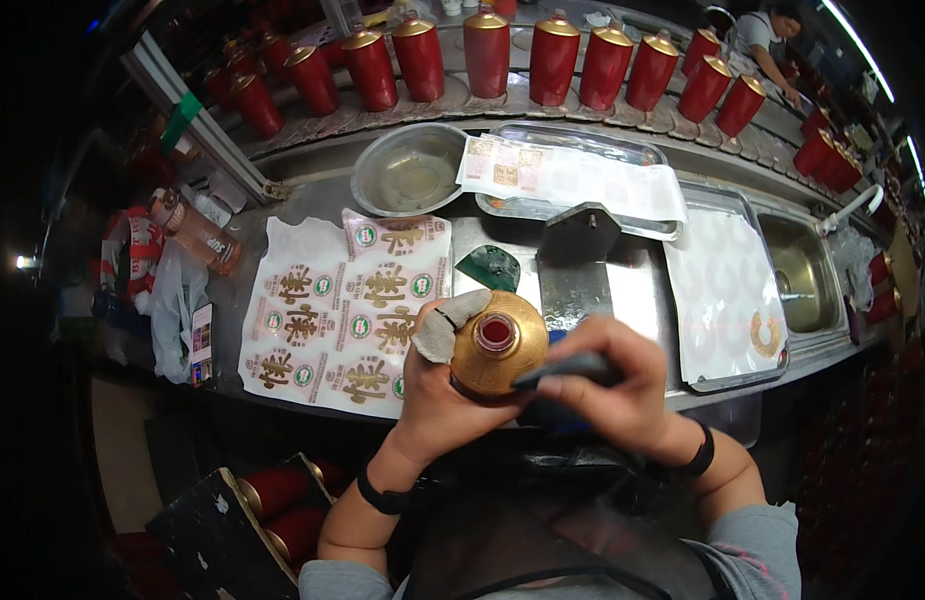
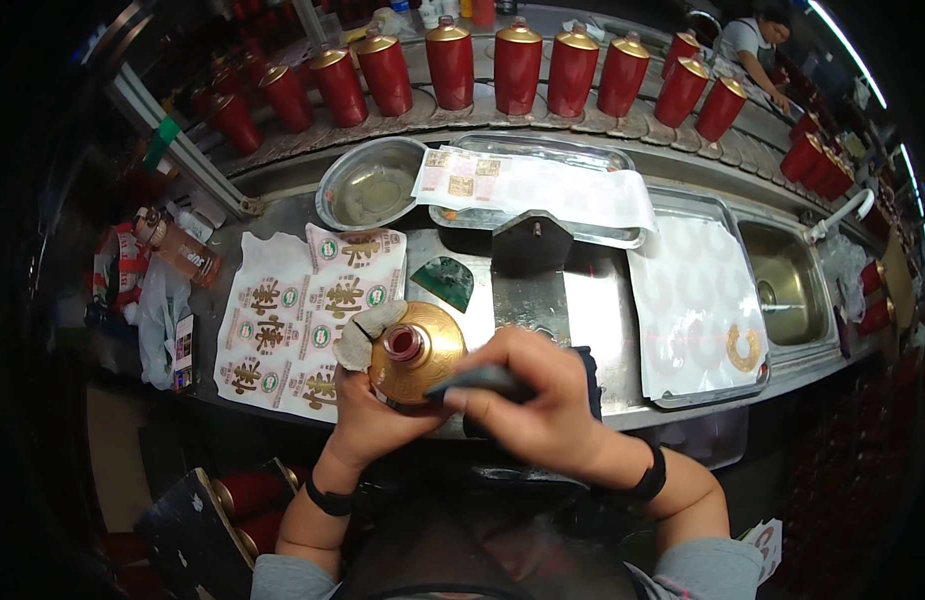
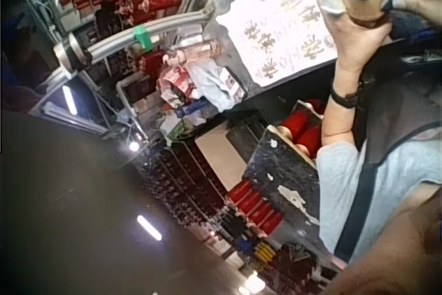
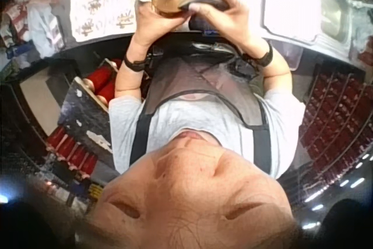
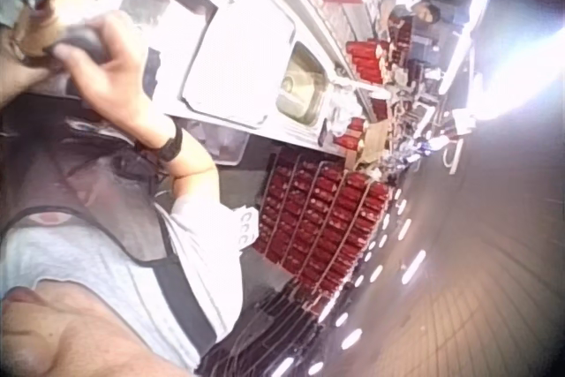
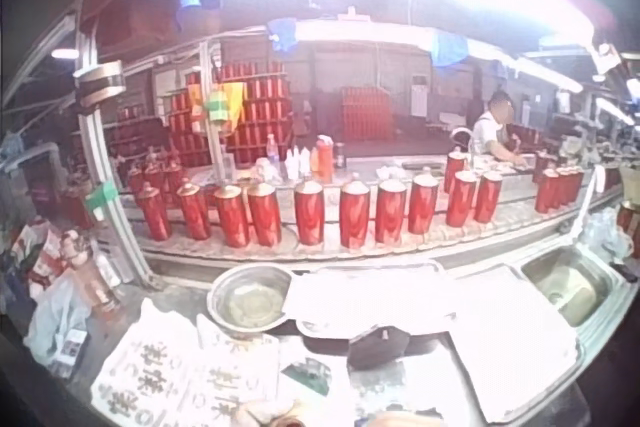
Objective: Applying labels and cleaning liquor bottles on a production line.
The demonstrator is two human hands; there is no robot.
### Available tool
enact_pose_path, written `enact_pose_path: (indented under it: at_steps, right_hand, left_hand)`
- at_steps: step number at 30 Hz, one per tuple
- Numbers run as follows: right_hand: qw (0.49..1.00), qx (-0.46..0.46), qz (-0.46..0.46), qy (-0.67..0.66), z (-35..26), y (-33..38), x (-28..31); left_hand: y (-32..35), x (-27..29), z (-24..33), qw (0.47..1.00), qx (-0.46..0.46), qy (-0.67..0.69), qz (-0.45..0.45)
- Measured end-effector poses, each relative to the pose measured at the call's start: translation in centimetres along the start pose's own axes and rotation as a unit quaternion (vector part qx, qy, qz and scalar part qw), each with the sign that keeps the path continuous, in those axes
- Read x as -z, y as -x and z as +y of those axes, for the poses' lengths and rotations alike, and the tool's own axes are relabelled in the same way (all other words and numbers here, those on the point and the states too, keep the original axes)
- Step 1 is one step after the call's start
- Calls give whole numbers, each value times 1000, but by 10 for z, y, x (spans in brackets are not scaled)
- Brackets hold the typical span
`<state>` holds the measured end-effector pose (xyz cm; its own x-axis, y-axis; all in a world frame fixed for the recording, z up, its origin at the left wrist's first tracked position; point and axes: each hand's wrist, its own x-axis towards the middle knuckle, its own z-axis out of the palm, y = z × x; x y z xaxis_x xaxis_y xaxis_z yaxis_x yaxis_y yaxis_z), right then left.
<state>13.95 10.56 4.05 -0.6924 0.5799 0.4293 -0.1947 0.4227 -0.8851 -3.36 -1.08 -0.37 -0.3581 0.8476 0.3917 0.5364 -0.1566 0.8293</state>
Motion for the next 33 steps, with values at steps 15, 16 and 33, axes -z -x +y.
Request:
enact_pose_path:
  at_steps: [15, 16, 33]
  right_hand:
    - [990, -113, 88, 6, 3, -24, 15]
    - [992, -102, 69, -38, -4, -18, 17]
    - [988, -128, -72, -38, 19, -78, 12]
  left_hand:
    - [-14, 32, 8, 953, 112, 236, -153]
    - [-5, 27, 12, 968, 93, 217, -85]
    - [-20, 32, -3, 954, 59, 260, -138]
